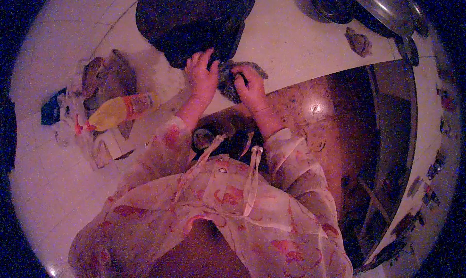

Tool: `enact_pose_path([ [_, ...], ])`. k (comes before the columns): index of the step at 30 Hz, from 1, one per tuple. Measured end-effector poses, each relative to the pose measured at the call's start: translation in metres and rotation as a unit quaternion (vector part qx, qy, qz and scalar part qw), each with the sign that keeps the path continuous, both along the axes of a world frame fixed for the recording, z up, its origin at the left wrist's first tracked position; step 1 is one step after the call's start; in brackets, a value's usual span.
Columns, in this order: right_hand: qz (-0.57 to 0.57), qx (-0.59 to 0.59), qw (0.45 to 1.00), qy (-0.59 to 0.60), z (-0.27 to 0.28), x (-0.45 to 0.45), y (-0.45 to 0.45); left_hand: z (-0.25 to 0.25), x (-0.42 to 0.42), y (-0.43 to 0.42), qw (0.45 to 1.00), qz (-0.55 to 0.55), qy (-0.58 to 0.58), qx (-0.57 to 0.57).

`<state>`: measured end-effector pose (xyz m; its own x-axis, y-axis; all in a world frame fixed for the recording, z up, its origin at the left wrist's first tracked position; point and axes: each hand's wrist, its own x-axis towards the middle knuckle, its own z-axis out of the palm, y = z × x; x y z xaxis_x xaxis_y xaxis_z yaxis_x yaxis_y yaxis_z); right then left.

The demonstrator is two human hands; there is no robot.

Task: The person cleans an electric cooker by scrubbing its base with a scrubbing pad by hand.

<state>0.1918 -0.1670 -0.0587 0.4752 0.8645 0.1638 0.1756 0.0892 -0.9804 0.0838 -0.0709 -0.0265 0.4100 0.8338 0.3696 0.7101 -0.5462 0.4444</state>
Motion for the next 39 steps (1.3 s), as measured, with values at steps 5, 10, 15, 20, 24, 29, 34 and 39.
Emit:
enact_pose_path([
  [5,-0.001,-0.006,1.000,-0.013,-0.001,0.001,0.000,-0.005,-0.003,0.004,1.000,-0.018,-0.002,-0.001],
  [10,0.003,-0.006,1.000,-0.005,-0.001,0.000,0.000,-0.004,-0.006,0.006,0.999,-0.021,-0.011,-0.030],
  [15,0.006,-0.015,1.000,-0.009,0.000,0.001,-0.001,-0.007,-0.005,0.004,0.998,-0.019,-0.059,-0.011],
  [20,0.003,-0.012,1.000,-0.004,0.001,0.002,-0.001,-0.004,0.000,-0.001,0.999,0.004,-0.050,-0.008],
  [24,-0.005,-0.012,1.000,-0.023,-0.003,0.002,0.000,-0.007,-0.001,0.000,0.997,0.003,-0.070,-0.023],
  [29,-0.003,-0.016,1.000,-0.015,-0.003,0.002,-0.001,-0.009,0.001,0.004,0.996,0.003,-0.085,-0.029],
  [34,-0.012,-0.011,1.000,-0.017,-0.003,0.001,0.000,-0.010,-0.006,0.007,0.995,-0.019,-0.092,-0.041],
  [39,-0.011,-0.005,1.000,-0.010,-0.004,0.001,-0.001,-0.005,-0.008,0.003,0.997,-0.025,-0.079,-0.002],
])
